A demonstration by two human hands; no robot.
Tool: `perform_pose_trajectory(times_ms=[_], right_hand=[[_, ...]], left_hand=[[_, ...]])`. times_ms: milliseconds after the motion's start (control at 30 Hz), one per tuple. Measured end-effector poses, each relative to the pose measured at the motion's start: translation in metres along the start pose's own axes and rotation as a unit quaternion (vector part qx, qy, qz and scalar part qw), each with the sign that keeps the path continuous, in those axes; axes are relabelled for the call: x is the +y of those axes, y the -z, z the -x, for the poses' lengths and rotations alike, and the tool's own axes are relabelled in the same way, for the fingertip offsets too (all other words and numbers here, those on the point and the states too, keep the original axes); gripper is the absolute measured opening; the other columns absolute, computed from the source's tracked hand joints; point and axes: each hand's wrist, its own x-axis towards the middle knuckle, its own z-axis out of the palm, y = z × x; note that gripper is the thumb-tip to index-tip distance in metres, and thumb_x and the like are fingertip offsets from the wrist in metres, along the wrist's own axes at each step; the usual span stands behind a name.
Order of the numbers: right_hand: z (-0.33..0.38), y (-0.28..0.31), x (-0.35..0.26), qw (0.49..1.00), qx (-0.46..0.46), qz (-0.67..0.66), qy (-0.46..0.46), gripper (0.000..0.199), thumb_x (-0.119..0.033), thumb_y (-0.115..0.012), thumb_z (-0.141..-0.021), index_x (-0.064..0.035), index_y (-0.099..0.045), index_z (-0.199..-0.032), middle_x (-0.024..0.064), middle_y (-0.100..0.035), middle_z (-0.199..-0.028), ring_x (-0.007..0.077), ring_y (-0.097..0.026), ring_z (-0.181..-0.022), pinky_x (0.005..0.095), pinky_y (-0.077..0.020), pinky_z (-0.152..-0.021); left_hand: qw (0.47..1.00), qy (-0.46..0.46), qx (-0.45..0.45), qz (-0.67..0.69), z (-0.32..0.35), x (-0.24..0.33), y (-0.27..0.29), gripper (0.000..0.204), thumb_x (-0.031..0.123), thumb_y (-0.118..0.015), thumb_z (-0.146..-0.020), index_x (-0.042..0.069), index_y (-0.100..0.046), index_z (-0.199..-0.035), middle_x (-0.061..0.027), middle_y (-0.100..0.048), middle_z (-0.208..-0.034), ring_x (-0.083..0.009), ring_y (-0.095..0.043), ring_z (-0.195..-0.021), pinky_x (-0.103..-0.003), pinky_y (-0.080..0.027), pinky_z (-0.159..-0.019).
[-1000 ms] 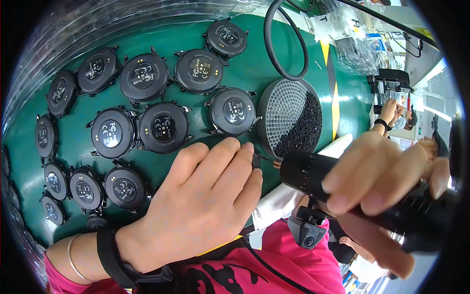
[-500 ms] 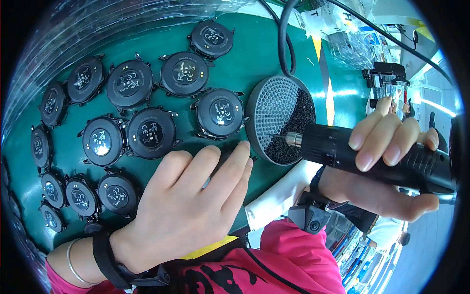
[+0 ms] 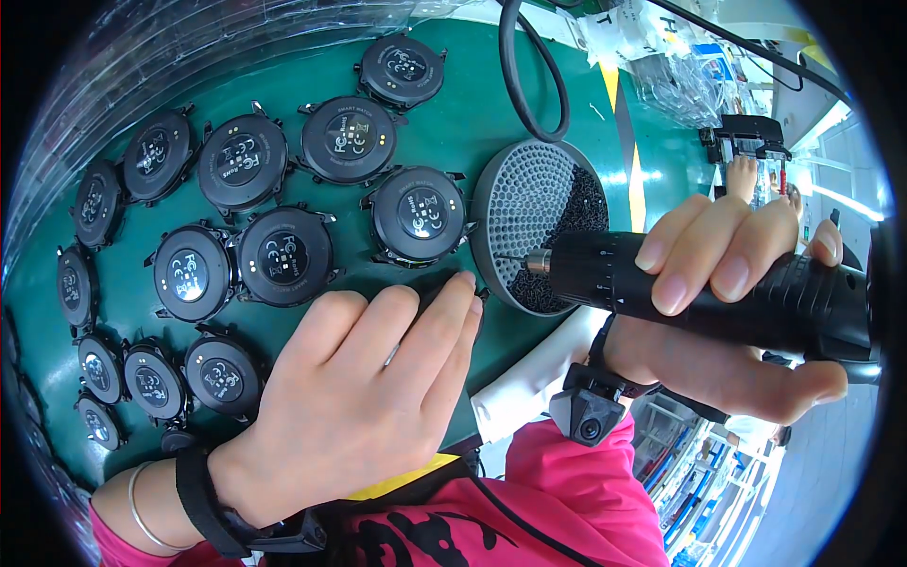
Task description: The person moves a smart watch from a tray to the table, picks up a screw from a container with a power screwdriver, and drives it into the back of the watch, repeating the process for several screws.
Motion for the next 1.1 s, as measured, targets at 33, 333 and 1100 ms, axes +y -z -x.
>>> perform_pose_trajectory(times_ms=[33,333,1100], right_hand=[[0.000,0.000,-0.001,1.000,0.001,0.000,0.000,0.074,-0.067,-0.052,-0.086,-0.0031,-0.045,-0.121,0.0096,-0.055,-0.083,0.0187,-0.059,-0.054,0.0351,-0.0487,-0.052],[0.003,-0.001,-0.003,0.998,0.049,-0.034,0.012,0.070,-0.065,-0.057,-0.084,-0.0033,-0.045,-0.117,0.0078,-0.055,-0.080,0.0167,-0.058,-0.054,0.0335,-0.0476,-0.050],[0.001,-0.010,-0.006,0.999,0.013,-0.043,0.020,0.072,-0.057,-0.067,-0.083,0.0008,-0.039,-0.115,0.0084,-0.056,-0.078,0.0168,-0.060,-0.049,0.0273,-0.0499,-0.044]], left_hand=[[1.000,0.001,0.005,0.002,0.000,0.000,0.000,0.058,0.020,-0.079,-0.059,0.003,-0.065,-0.112,-0.0058,-0.060,-0.125,-0.0197,-0.055,-0.090,-0.035,-0.040,-0.076],[0.999,-0.008,0.041,-0.004,-0.001,-0.001,-0.006,0.048,0.019,-0.078,-0.060,0.007,-0.065,-0.105,-0.0062,-0.062,-0.122,-0.0197,-0.056,-0.086,-0.034,-0.040,-0.074],[0.998,-0.031,0.047,0.015,0.002,-0.001,-0.006,0.038,0.019,-0.074,-0.072,0.000,-0.065,-0.104,-0.0170,-0.062,-0.122,-0.0242,-0.058,-0.081,-0.037,-0.043,-0.068]])
